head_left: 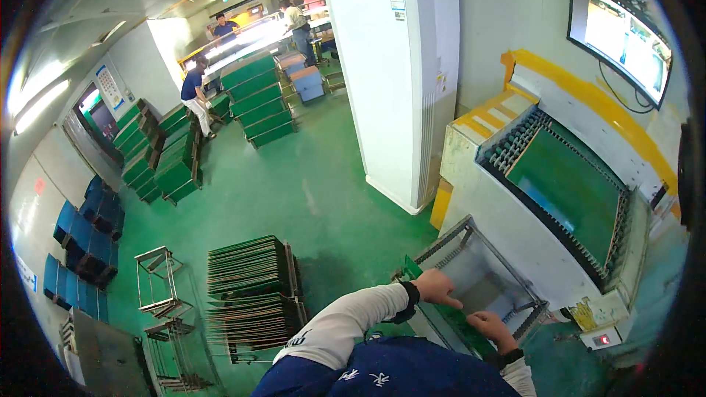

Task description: Loading green panels from a rack into a processing machine.

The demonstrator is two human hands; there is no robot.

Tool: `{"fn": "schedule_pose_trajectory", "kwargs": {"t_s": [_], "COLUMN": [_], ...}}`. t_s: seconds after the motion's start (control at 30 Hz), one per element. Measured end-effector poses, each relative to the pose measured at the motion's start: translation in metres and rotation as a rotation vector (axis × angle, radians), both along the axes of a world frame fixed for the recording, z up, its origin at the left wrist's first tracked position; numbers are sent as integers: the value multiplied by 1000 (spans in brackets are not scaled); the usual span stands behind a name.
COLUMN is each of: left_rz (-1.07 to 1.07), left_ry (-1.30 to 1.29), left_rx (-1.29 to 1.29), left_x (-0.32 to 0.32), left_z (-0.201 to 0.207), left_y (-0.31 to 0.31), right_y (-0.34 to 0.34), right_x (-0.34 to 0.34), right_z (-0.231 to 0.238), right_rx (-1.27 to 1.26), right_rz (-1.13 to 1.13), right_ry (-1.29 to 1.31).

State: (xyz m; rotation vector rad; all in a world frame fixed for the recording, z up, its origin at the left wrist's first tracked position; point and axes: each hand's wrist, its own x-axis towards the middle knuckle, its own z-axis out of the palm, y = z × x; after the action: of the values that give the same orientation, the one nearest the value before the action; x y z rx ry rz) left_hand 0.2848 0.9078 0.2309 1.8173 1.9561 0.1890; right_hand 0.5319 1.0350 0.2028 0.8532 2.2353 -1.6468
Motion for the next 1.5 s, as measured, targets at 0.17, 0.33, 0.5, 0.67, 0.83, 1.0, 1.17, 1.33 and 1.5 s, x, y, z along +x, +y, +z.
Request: {"fn": "schedule_pose_trajectory", "kwargs": {"t_s": [0.17,0.33,0.5,0.67,0.83,1.0,1.17,1.33,1.5], "left_rz": [-97,-102,-83,-33,6,-12,8,11,0], "left_ry": [75,147,106,55,46,54,28,23,45], "left_rx": [184,411,422,567,513,567,632,612,534], "left_x": [2,5,3,5,3,3,2,3,2], "left_z": [-4,-17,-12,-18,-24,-28,-37,-29,-23], "left_y": [-4,-11,-24,-22,-27,-30,-31,-31,-31], "right_y": [-10,-11,-30,-24,-29,-29,-29,-12,-14], "right_x": [5,11,4,8,-1,-3,-9,-11,-14], "right_z": [-19,-45,-26,-40,-14,-18,-21,-59,-59], "right_rx": [206,270,326,606,529,548,552,584,550], "right_rz": [-27,-41,-41,-205,-112,19,66,159,148], "right_ry": [-2,73,67,81,173,188,129,-15,-45]}}
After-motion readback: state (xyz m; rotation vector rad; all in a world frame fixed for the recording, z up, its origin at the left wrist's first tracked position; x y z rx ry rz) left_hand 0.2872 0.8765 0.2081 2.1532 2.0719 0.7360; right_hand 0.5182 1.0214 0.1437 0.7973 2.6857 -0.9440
